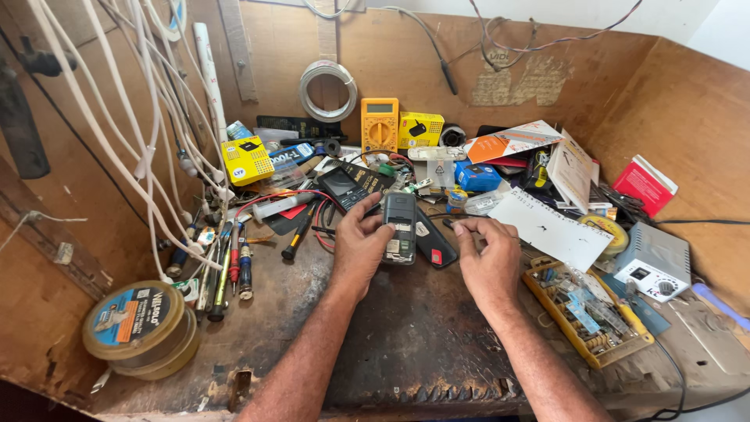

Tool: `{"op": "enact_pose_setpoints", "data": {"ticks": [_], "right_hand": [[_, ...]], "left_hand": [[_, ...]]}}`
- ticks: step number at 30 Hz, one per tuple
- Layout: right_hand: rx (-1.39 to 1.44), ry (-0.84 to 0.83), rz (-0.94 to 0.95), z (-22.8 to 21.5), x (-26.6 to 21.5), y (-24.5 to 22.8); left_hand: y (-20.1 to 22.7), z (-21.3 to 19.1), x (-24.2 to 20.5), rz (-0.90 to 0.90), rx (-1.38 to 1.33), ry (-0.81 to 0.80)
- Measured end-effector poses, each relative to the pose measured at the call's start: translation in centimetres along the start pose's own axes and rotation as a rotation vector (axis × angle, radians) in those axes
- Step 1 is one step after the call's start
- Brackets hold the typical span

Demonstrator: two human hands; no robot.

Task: The person holds a small black electronic device and uses a screwdriver to manipulate its internal components. The person repeatedly inserts and removes the screwdriver while adjusting the device on a cluttered workbench.

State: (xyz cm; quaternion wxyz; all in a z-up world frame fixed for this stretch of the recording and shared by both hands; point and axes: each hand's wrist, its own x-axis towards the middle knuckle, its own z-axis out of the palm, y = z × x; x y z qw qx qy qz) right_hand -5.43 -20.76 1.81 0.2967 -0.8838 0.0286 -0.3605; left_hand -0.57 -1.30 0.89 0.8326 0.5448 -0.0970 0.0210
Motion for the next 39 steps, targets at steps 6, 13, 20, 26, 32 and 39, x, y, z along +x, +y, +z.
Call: {"op": "enact_pose_setpoints", "data": {"ticks": [6, 13, 20, 26, 32, 39], "right_hand": [[0.004, -0.019, 0.031, 0.4, 0.0, 0.0], [0.040, 0.025, -0.082, 0.2, -0.3, -0.5], [0.049, 0.087, -0.200, -2.0, -0.4, -1.1], [-0.016, 0.038, -0.073, -9.0, 2.3, 3.9], [-0.665, -0.202, 0.019, -19.6, 5.0, 9.6], [-0.791, -0.181, -0.012, -20.1, 3.7, 11.8]], "left_hand": [[0.0, 0.6, -0.2, 0.023, 0.199, -0.018], [-0.8, 0.5, -0.3, 0.080, 0.176, -0.156], [-0.9, 0.6, -0.1, 0.032, 0.169, -0.175], [-0.4, 0.9, -0.2, -0.003, 0.200, -0.190], [-0.1, 0.9, -0.1, -0.044, 0.197, -0.140], [-0.1, 0.8, -0.3, -0.029, 0.162, -0.147]]}}
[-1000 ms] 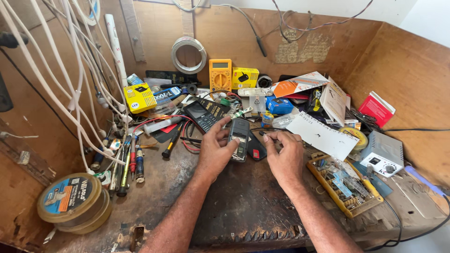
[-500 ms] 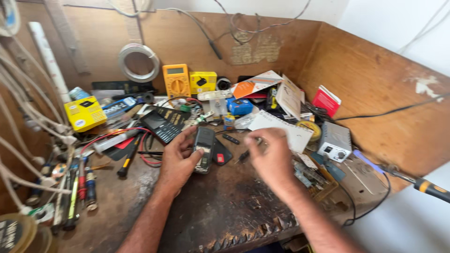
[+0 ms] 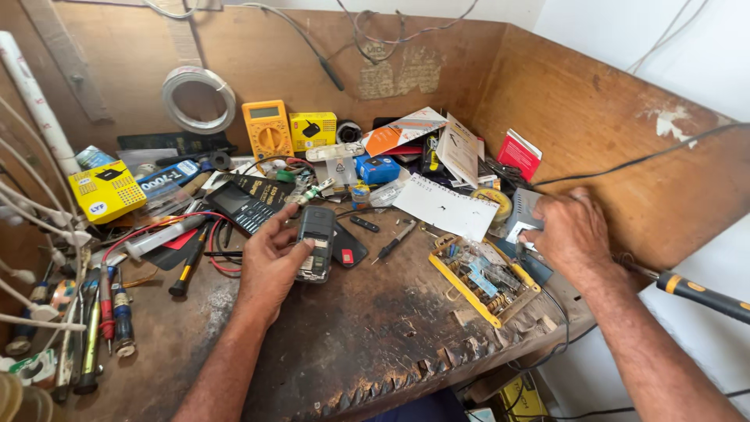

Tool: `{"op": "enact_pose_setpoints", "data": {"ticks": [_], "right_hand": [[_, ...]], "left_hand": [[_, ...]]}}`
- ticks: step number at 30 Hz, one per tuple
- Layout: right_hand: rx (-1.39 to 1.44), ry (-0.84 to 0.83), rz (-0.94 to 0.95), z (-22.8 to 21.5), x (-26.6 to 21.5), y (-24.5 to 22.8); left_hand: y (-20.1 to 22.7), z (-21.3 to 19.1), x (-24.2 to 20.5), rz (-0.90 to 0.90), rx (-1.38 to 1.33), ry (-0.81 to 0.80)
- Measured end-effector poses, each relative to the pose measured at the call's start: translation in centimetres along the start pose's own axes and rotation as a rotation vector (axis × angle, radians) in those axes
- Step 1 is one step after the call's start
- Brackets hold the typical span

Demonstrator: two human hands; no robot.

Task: The person holds a small black electronic device and uses a screwdriver to manipulate its internal components. The person repeatedly inserts and removes the screwdriver while adjusting the device on a cluttered workbench.

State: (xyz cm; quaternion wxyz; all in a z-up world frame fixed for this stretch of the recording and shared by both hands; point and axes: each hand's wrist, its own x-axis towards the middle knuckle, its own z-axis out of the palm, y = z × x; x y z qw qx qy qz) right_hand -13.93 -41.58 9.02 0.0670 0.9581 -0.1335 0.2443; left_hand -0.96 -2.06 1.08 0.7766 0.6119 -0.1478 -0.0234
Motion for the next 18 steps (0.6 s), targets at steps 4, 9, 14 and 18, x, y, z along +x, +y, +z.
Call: {"op": "enact_pose_setpoints", "data": {"ticks": [4, 9, 14, 18], "right_hand": [[0.021, 0.040, -0.043, 0.3, -0.3, 0.4], [0.026, 0.024, -0.022, 0.7, -0.3, 0.6], [0.031, 0.085, -0.068, 1.2, -0.3, 0.7], [-0.013, 0.111, -0.081, 1.7, -0.3, 0.8]], "left_hand": [[0.3, 0.6, 0.3, 0.003, -0.033, -0.023], [0.1, 3.9, 1.6, 0.086, -0.019, -0.135], [-0.9, 9.1, 2.2, 0.026, -0.193, -0.182], [-1.1, 11.4, 1.3, -0.049, -0.154, -0.200]]}}
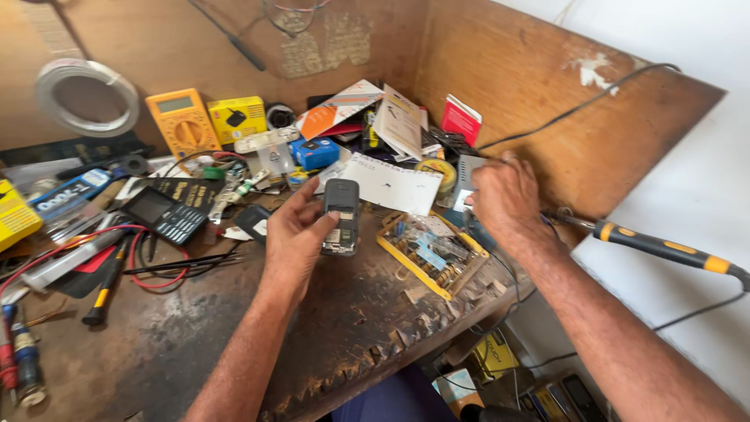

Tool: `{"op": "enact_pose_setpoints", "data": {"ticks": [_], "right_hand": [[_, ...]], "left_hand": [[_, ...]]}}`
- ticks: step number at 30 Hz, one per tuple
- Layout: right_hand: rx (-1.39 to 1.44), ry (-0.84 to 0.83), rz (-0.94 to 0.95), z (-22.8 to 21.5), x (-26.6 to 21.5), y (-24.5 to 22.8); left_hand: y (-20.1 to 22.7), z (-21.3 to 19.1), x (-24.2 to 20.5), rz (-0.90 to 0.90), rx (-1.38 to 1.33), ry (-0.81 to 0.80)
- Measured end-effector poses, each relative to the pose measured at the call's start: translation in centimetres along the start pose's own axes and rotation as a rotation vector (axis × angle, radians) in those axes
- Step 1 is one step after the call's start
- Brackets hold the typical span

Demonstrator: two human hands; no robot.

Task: The person holds a small black electronic device and uses a screwdriver to manipulate its internal components. The person repeatedly inserts and removes the screwdriver while adjusting the device on a cluttered workbench.

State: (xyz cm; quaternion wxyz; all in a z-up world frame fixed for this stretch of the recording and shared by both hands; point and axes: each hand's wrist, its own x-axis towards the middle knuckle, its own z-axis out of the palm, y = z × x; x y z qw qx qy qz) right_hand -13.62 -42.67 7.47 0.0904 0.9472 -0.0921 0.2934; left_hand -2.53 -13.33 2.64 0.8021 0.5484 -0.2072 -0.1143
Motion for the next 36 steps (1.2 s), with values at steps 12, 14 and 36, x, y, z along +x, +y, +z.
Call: {"op": "enact_pose_setpoints", "data": {"ticks": [12, 14, 36], "right_hand": [[0.263, -0.219, 0.118, -5.0, 1.4, 4.2], [0.232, -0.306, 0.117, -5.4, 1.3, 4.2], [-0.290, -0.422, 0.014, -1.8, -0.5, 1.4]], "left_hand": [[0.7, -0.9, -1.4, -0.031, -0.078, 0.081], [0.6, -0.9, -1.5, -0.029, -0.094, 0.078], [0.5, -1.0, -1.7, -0.062, -0.067, 0.089]]}}
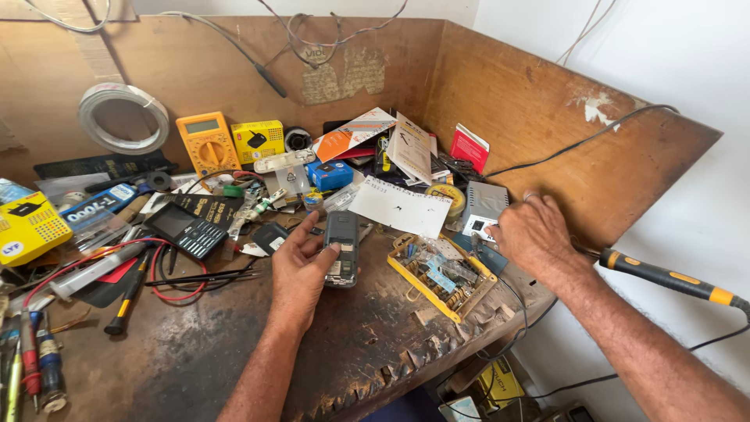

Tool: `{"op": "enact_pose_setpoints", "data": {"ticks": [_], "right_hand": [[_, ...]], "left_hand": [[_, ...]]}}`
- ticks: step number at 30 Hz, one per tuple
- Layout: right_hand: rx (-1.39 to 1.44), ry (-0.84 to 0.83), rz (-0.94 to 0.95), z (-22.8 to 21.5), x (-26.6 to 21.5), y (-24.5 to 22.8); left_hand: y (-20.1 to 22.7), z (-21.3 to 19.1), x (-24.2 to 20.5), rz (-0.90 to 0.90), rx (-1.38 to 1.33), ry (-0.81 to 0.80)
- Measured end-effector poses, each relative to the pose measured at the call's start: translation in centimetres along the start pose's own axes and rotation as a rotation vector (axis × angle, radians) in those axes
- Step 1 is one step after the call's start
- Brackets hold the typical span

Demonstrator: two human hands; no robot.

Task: The person holds a small black electronic device and uses a screwdriver to manipulate its internal components. The person repeatedly inserts and removes the screwdriver while adjusting the device on a cluttered workbench.

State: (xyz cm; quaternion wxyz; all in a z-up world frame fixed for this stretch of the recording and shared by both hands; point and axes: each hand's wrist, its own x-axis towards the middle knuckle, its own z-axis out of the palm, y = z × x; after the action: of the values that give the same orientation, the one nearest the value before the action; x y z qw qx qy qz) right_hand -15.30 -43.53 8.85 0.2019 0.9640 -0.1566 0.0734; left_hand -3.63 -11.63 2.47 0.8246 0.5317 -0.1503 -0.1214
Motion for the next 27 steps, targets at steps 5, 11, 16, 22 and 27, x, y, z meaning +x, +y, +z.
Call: {"op": "enact_pose_setpoints", "data": {"ticks": [5, 11, 16, 22, 27], "right_hand": [[0.062, 0.175, -0.017, 1.0, -0.5, -0.6], [0.052, 0.125, 0.020, 0.1, -0.8, -1.0], [0.052, 0.069, 0.060, -0.6, -1.2, -1.2], [0.046, -0.026, 0.095, -1.7, -1.2, -1.1], [0.116, -0.108, 0.149, -1.2, -0.8, 0.9]], "left_hand": [[-0.4, -0.2, 0.0, 0.011, -0.013, 0.002], [-0.4, -0.3, 0.0, -0.002, -0.024, -0.001], [-0.5, -0.2, 0.1, 0.014, -0.008, -0.010], [-0.2, -0.2, 0.0, -0.005, -0.001, -0.006], [0.1, -0.2, 0.0, -0.032, 0.043, 0.004]]}}
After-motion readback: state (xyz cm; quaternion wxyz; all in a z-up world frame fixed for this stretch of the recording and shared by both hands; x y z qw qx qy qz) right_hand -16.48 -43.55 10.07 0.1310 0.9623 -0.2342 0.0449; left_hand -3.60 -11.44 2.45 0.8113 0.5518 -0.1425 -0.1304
